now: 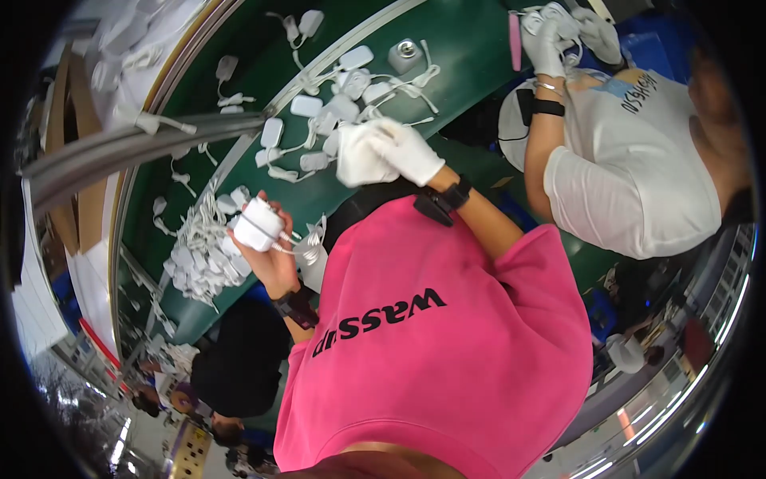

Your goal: The person picks up chargers, wipes them with a cloth, applies a sticker to one, and places them into a blue bin.

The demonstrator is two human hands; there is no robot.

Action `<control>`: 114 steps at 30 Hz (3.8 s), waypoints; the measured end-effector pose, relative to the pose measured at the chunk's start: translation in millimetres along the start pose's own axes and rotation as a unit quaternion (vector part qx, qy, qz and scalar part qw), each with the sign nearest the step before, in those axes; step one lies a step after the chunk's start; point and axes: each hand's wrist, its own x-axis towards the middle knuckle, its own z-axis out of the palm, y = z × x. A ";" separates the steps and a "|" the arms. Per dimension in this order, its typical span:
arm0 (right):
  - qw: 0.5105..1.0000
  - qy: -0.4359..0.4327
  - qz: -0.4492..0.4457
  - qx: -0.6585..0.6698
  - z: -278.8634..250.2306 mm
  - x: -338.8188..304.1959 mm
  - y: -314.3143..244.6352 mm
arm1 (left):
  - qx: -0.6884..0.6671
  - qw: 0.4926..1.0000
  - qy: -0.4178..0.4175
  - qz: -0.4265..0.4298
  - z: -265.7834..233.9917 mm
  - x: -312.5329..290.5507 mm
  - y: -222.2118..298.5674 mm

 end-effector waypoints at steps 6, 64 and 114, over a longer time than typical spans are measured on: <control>0.985 0.164 0.006 -0.054 -66.8 37.2 106.5 | -0.008 0.997 0.025 -0.072 18.6 10.9 -17.5; 0.973 -0.034 -0.203 -0.107 47.4 -33.9 -123.8 | -0.061 0.961 -0.201 -0.179 86.5 -0.7 6.3; 0.884 -0.076 -0.303 -0.349 49.3 -30.0 -161.3 | 0.002 0.970 -0.147 -0.196 88.6 -11.4 -11.5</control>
